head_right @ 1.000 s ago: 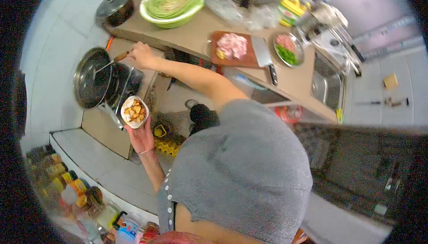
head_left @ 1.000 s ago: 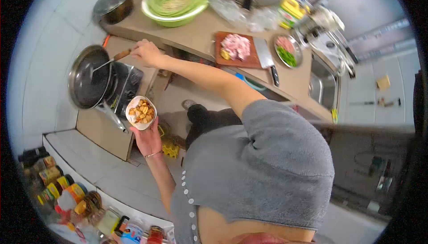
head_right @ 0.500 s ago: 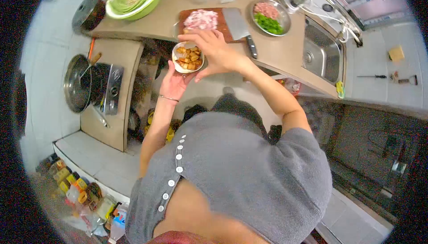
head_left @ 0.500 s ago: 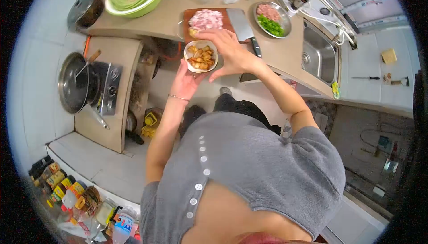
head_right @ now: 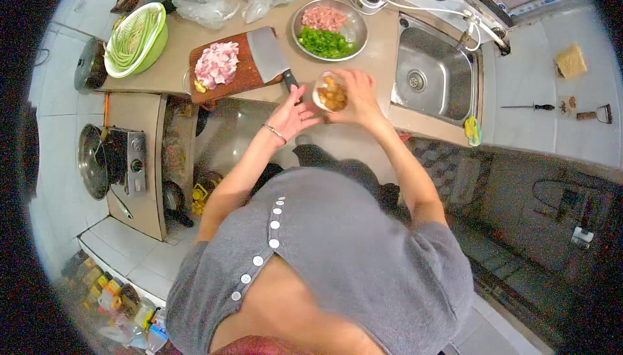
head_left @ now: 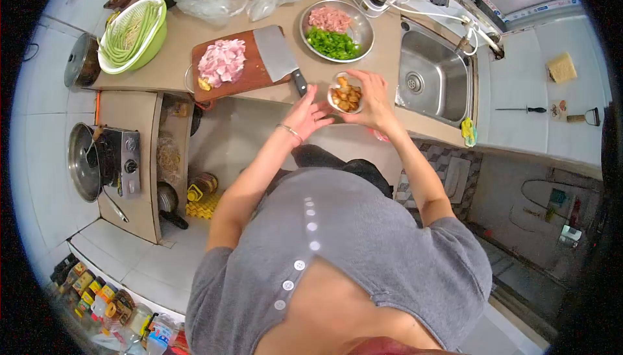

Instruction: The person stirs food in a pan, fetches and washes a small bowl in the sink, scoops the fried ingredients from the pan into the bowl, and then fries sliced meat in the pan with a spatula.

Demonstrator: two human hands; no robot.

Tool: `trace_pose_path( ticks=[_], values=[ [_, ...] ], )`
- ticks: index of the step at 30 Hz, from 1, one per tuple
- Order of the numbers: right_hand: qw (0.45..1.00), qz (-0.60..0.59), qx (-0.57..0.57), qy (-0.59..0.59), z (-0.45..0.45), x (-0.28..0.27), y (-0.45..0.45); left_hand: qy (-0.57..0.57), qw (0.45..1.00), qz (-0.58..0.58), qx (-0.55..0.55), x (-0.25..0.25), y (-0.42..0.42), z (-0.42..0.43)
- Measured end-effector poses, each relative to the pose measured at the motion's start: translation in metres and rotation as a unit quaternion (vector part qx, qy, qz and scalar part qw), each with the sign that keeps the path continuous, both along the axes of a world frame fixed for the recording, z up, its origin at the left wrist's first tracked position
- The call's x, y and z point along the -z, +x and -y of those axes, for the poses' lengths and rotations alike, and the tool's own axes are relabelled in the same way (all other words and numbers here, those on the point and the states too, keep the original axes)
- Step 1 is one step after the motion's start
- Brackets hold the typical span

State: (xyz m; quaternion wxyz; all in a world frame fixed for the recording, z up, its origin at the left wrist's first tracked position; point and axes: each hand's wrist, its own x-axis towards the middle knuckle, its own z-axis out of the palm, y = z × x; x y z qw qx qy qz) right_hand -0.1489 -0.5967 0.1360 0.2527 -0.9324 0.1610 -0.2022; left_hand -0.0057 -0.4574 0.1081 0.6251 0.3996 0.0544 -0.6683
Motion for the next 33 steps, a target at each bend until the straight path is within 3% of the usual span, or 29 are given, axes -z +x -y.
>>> trace_pose_path(
  ticks=[3,7,17,21,27,30,31,32,33],
  values=[
    [0.997,-0.013,0.067,-0.026,0.025,0.023,-0.034,-0.027,0.999,0.03,-0.035,0.046,-0.004,0.037],
    [0.989,-0.053,0.133,-0.044,0.04,0.039,-0.067,0.061,0.986,0.02,-0.156,0.097,0.008,0.105],
    [0.98,-0.04,0.196,-0.001,0.033,0.046,-0.099,0.14,0.95,0.102,-0.258,0.103,0.013,0.158],
    [0.978,-0.052,0.2,-0.005,0.036,0.041,-0.103,0.056,0.948,0.091,-0.3,0.094,0.017,0.161],
    [0.982,-0.043,0.181,-0.044,0.048,0.038,-0.102,0.047,0.929,0.171,-0.324,0.067,0.018,0.15],
    [0.986,0.001,0.146,-0.081,0.06,0.038,-0.099,0.026,0.935,0.129,-0.328,0.05,0.008,0.122],
    [0.989,-0.029,0.122,-0.081,0.063,0.037,-0.102,-0.018,0.924,0.173,-0.34,0.079,0.008,0.118],
    [0.983,-0.058,0.138,-0.105,0.058,0.026,-0.093,-0.065,0.92,0.142,-0.359,0.1,0.007,0.113],
    [0.988,0.015,0.086,-0.125,0.066,0.036,-0.098,-0.026,0.919,0.163,-0.357,0.055,-0.007,0.081]
  ],
)
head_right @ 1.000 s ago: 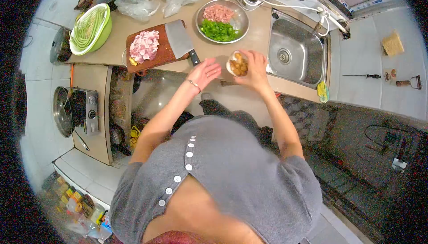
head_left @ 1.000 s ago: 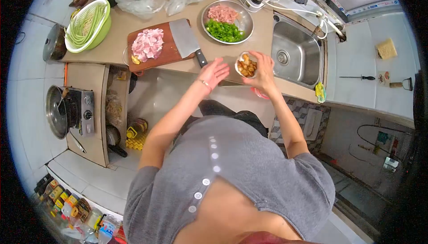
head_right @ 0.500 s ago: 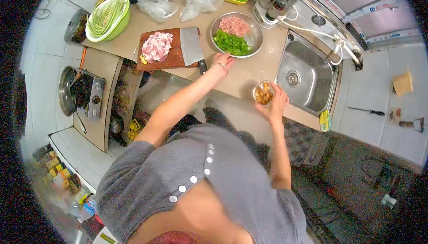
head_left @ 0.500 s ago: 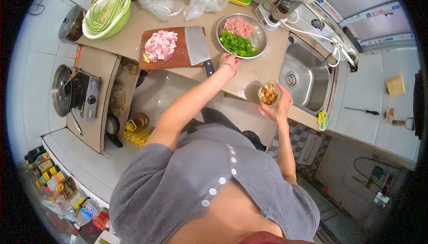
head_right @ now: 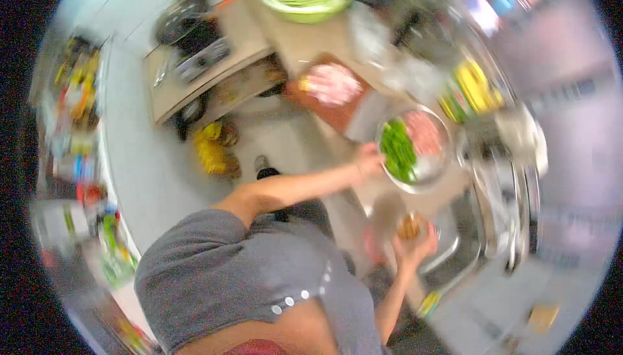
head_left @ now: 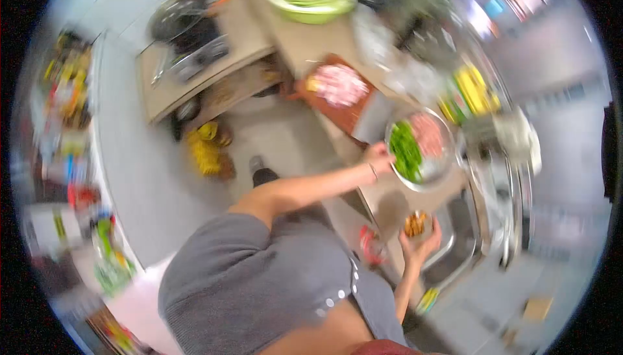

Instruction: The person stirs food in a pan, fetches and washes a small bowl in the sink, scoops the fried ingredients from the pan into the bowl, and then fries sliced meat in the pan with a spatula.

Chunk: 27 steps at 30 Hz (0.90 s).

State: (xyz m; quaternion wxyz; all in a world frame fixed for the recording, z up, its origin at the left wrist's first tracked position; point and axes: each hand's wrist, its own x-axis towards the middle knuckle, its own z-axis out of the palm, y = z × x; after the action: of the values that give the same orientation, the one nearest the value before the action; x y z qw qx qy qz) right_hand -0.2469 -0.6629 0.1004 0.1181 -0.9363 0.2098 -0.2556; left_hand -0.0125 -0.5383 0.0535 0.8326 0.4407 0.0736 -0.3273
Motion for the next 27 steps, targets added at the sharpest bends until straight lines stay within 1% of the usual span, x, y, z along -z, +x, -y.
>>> trace_pose_path(
  ticks=[1,2,3,4,5,6,7,9,10,11,12,13,14,15,16,17,18,19,20,21,22,23,24,25,26,27],
  values=[
    [0.998,0.018,-0.057,0.008,0.001,-0.007,0.001,0.003,1.0,0.019,-0.017,-0.015,-0.01,-0.025],
    [0.997,0.005,-0.073,0.003,0.001,-0.01,0.005,0.009,0.999,0.034,-0.03,-0.026,-0.019,-0.05],
    [0.995,-0.018,-0.075,0.056,-0.003,-0.023,0.008,0.03,0.999,0.039,-0.018,-0.047,-0.03,-0.077],
    [0.994,-0.004,-0.101,0.041,-0.002,-0.028,0.014,0.043,0.998,0.04,-0.001,-0.066,-0.037,-0.104],
    [0.992,-0.004,-0.124,0.008,0.005,-0.027,0.019,-0.005,0.997,0.07,-0.029,-0.073,-0.05,-0.129],
    [0.99,-0.001,-0.14,-0.026,0.011,-0.031,0.025,0.003,0.993,0.109,-0.039,-0.081,-0.062,-0.155],
    [0.984,0.003,-0.177,-0.034,0.007,-0.038,0.032,-0.003,0.99,0.124,-0.072,-0.079,-0.075,-0.179],
    [0.969,-0.001,-0.221,-0.108,-0.007,-0.058,0.04,-0.011,0.98,0.144,-0.135,-0.076,-0.111,-0.226],
    [0.963,-0.002,-0.259,-0.071,0.064,-0.079,0.078,0.034,0.975,0.149,-0.161,-0.118,-0.106,-0.174],
    [0.955,0.005,-0.293,-0.042,0.085,-0.084,0.097,0.053,0.968,0.165,-0.182,-0.131,-0.115,-0.167],
    [0.946,0.011,-0.322,-0.025,0.085,-0.105,0.106,0.057,0.962,0.17,-0.208,-0.145,-0.133,-0.174],
    [0.939,-0.018,-0.342,-0.018,0.083,-0.122,0.12,0.109,0.956,0.154,-0.225,-0.154,-0.147,-0.175],
    [0.929,-0.013,-0.368,-0.019,0.087,-0.133,0.137,0.15,0.949,0.136,-0.241,-0.16,-0.159,-0.171],
    [0.915,-0.01,-0.404,-0.026,0.086,-0.143,0.156,0.154,0.94,0.14,-0.269,-0.181,-0.174,-0.169],
    [0.898,-0.009,-0.438,-0.036,0.08,-0.152,0.179,0.146,0.936,0.116,-0.297,-0.205,-0.187,-0.167],
    [0.89,-0.009,-0.452,-0.052,0.076,-0.174,0.207,0.122,0.937,0.09,-0.315,-0.219,-0.182,-0.163],
    [0.873,-0.041,-0.486,-0.021,0.064,-0.182,0.233,0.126,0.929,0.085,-0.338,-0.213,-0.181,-0.157],
    [0.857,-0.075,-0.51,0.008,0.057,-0.188,0.25,0.099,0.92,0.099,-0.365,-0.198,-0.18,-0.147],
    [0.849,-0.072,-0.524,0.008,0.057,-0.189,0.266,0.075,0.91,0.119,-0.39,-0.21,-0.184,-0.138],
    [0.82,-0.045,-0.57,-0.024,0.052,-0.184,0.288,0.106,0.904,0.076,-0.407,-0.223,-0.19,-0.129],
    [0.788,-0.011,-0.613,-0.053,0.042,-0.181,0.309,0.115,0.897,0.082,-0.419,-0.222,-0.19,-0.127],
    [0.76,0.009,-0.648,-0.046,0.026,-0.185,0.324,0.148,0.882,0.076,-0.441,-0.215,-0.188,-0.118],
    [0.755,0.005,-0.654,-0.043,0.007,-0.166,0.343,0.173,0.871,0.058,-0.457,-0.184,-0.181,-0.11],
    [0.722,0.037,-0.689,-0.043,-0.022,-0.146,0.344,0.169,0.836,0.053,-0.519,-0.136,-0.189,-0.111],
    [0.688,0.067,-0.721,-0.047,-0.047,-0.128,0.342,0.163,0.835,0.045,-0.524,-0.128,-0.204,-0.115],
    [0.702,-0.027,-0.711,-0.012,-0.074,-0.11,0.335,0.172,0.807,-0.031,-0.564,-0.125,-0.222,-0.116]
  ],
)
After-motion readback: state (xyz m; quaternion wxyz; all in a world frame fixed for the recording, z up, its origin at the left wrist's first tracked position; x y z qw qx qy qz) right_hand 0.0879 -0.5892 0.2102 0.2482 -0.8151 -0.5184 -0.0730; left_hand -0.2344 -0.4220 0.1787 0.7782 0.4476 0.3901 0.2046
